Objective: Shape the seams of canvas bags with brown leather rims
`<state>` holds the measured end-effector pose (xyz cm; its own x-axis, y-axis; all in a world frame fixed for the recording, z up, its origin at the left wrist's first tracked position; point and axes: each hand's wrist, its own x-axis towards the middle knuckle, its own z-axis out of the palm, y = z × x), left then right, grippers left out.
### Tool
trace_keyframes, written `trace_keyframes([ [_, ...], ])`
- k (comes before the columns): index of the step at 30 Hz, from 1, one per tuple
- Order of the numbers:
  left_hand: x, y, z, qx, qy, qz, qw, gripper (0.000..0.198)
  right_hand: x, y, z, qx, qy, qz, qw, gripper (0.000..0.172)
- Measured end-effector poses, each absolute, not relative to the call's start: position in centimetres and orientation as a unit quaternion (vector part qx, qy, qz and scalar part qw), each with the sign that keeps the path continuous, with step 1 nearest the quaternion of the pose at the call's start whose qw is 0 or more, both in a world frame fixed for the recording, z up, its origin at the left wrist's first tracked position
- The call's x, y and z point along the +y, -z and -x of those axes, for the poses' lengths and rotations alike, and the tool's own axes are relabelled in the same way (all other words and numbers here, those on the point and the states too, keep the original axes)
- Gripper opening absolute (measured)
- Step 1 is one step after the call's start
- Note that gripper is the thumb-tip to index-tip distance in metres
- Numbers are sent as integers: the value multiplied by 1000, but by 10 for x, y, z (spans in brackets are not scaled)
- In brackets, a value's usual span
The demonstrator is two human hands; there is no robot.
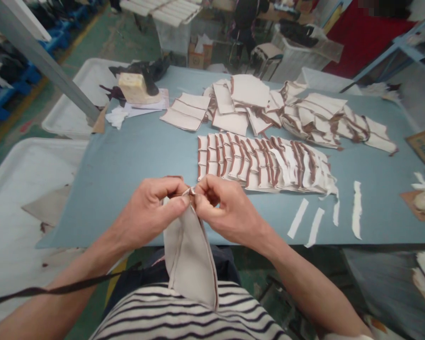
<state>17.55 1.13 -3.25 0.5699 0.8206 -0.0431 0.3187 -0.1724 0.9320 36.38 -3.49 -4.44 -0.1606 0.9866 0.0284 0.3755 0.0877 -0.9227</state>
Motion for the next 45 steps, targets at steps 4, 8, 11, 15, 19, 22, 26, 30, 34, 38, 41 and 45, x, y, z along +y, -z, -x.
trace_keyframes([
  [4, 17, 45, -168, 349, -230, -685, 597, 28, -35, 48, -366, -536, -581, 489, 370, 16],
  [8, 23, 45, -164, 363, -212, -713, 561, 25, -37, 45, -365, -557, -525, 519, 380, 14],
  [11, 24, 37, -164, 358, -223, -745, 517, 24, -37, 42, -363, -601, -457, 525, 392, 11],
  [15, 23, 27, -167, 352, -244, -764, 482, 26, -36, 40, -363, -667, -362, 513, 402, 11],
  [19, 22, 20, -168, 343, -251, -780, 460, 28, -37, 36, -368, -735, -220, 505, 394, 6],
  [22, 21, 17, -169, 337, -258, -789, 444, 29, -36, 29, -372, -783, -135, 498, 348, 12],
  [26, 20, 15, -167, 339, -255, -798, 428, 30, -35, 15, -376, -836, -91, 489, 232, 18],
  [30, 18, 15, -166, 338, -247, -807, 415, 30, -34, 2, -379, -868, -67, 473, 138, 13],
  [34, 16, 15, -169, 339, -250, -821, 385, 31, -29, -2, -377, -879, -67, 454, 125, 19],
  [38, 14, 14, -176, 357, -274, -807, 383, 31, -27, 9, -370, -842, -72, 497, 198, 21],
  [41, 16, 17, -178, 368, -283, -775, 429, 32, -26, 22, -366, -787, -150, 532, 274, 17],
  [45, 21, 30, -174, 359, -258, -734, 515, 33, -23, 31, -368, -711, -331, 517, 344, 13],
])
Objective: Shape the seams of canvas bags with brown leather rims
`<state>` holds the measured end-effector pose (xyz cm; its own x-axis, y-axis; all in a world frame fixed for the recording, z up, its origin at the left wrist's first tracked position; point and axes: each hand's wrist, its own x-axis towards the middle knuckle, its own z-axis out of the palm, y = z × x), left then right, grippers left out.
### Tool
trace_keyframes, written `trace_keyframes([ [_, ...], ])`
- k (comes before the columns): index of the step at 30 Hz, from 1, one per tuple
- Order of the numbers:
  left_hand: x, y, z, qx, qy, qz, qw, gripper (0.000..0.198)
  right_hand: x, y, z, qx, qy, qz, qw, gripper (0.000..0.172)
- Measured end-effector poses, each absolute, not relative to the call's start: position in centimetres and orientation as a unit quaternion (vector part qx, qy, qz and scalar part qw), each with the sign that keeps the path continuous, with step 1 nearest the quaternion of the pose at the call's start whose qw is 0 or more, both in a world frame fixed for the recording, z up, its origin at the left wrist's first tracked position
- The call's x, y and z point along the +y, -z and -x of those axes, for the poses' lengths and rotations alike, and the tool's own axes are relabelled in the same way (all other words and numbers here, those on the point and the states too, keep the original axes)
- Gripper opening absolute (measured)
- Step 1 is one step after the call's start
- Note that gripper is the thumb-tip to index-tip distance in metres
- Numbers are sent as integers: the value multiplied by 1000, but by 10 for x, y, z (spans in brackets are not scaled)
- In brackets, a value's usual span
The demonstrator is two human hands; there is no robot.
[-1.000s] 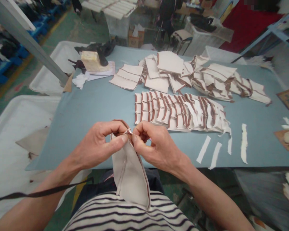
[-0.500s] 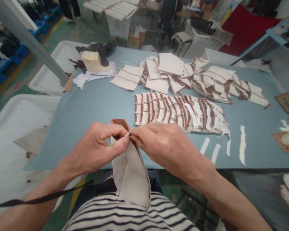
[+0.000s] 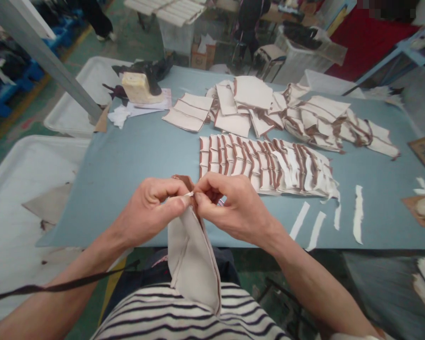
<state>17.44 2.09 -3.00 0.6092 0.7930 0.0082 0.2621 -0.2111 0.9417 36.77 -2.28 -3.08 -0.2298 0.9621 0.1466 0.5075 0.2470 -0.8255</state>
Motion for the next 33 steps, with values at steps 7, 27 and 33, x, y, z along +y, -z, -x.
trace_keyframes([
  [7, 24, 28, -171, 366, -232, -791, 433, 28, -23, 27, -375, -738, -295, 518, 316, 13],
  [27, 14, 32, -172, 399, -239, -732, 498, 38, -21, 45, -373, -609, -496, 498, 367, 16],
  [33, 16, 35, -174, 415, -233, -741, 473, 33, -20, 41, -374, -682, -402, 497, 357, 15],
])
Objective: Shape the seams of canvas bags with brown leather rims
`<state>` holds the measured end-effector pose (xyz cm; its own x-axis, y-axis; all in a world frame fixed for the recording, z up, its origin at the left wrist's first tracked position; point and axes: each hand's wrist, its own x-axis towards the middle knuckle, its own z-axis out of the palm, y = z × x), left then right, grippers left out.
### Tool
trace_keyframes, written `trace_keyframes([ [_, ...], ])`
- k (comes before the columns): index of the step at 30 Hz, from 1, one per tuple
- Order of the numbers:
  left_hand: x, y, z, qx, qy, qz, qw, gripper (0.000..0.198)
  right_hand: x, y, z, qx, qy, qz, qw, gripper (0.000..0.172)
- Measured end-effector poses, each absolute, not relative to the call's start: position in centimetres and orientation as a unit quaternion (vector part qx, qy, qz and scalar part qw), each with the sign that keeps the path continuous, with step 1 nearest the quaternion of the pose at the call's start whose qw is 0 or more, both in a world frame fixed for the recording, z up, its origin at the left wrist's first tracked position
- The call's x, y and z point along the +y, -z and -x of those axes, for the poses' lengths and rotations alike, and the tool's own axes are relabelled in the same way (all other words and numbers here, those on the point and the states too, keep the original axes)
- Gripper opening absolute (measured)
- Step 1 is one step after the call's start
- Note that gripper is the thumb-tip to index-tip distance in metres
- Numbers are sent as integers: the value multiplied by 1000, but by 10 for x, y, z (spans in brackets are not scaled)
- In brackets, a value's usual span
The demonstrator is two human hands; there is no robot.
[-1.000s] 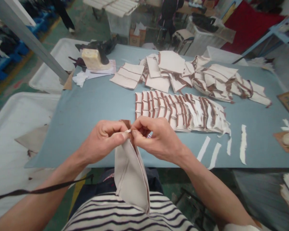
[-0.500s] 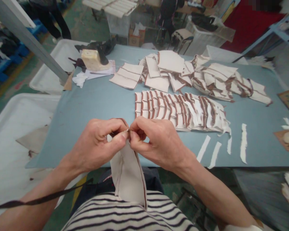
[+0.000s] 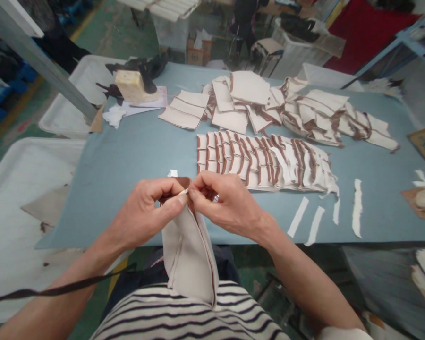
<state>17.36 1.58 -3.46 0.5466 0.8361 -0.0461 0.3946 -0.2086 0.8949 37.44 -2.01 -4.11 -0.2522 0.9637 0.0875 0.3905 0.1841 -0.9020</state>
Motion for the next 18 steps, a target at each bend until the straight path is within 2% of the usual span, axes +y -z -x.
trace_keyframes([
  [2, 17, 35, -173, 410, -241, -748, 463, 33, -18, 44, -380, -690, -390, 499, 351, 16],
  [4, 18, 35, -171, 404, -245, -752, 460, 34, -16, 59, -393, -663, -377, 563, 318, 21],
  [7, 19, 36, -167, 406, -251, -748, 462, 35, -15, 108, -416, -579, -309, 723, 218, 29],
  [9, 19, 39, -164, 407, -249, -741, 472, 34, -17, 150, -429, -547, -278, 770, 175, 22],
  [10, 19, 41, -163, 408, -242, -738, 480, 34, -19, 172, -432, -535, -271, 785, 154, 15],
  [11, 19, 42, -162, 409, -230, -735, 489, 35, -22, 192, -434, -526, -269, 795, 135, 15],
  [14, 20, 44, -159, 413, -187, -733, 507, 37, -29, 238, -428, -518, -283, 802, 97, 30],
  [18, 22, 40, -156, 417, -164, -740, 502, 36, -34, 266, -419, -521, -323, 785, 86, 36],
])
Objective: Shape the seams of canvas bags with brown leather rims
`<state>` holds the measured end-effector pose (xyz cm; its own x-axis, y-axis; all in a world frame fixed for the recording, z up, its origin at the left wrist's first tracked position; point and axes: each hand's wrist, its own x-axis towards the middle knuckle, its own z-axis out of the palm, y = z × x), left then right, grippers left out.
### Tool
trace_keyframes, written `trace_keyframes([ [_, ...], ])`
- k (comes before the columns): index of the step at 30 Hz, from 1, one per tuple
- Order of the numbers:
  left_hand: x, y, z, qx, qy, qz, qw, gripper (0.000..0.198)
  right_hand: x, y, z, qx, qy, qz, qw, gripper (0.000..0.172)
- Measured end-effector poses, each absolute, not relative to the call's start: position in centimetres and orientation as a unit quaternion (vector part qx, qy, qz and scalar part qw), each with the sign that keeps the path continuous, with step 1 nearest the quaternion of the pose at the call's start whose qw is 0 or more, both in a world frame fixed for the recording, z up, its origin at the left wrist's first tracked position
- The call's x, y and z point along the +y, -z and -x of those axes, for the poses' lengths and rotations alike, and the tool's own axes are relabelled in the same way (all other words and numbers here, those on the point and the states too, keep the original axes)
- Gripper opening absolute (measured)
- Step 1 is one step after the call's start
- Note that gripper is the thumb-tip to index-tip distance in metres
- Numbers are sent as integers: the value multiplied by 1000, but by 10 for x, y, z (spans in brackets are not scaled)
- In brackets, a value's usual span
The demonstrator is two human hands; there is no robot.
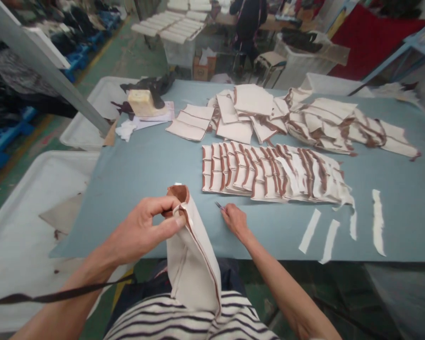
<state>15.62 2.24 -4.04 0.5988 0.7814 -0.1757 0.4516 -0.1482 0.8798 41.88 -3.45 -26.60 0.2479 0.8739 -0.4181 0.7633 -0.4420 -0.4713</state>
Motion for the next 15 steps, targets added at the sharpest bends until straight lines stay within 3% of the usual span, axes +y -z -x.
trace_keyframes([
  [2, 24, 38, -155, 419, -168, -739, 499, 36, -33, 267, -418, -523, -343, 775, 94, 36],
  [6, 28, 33, -152, 425, -171, -738, 495, 37, -30, 231, -415, -531, -372, 745, 155, 20],
  [10, 33, 30, -148, 431, -185, -721, 509, 37, -42, 139, -400, -557, -375, 691, 268, 28],
  [13, 36, 29, -147, 435, -190, -713, 516, 37, -55, 68, -381, -616, -375, 569, 394, 17],
  [15, 36, 27, -148, 434, -196, -712, 516, 36, -59, 41, -368, -673, -301, 523, 429, 10],
])
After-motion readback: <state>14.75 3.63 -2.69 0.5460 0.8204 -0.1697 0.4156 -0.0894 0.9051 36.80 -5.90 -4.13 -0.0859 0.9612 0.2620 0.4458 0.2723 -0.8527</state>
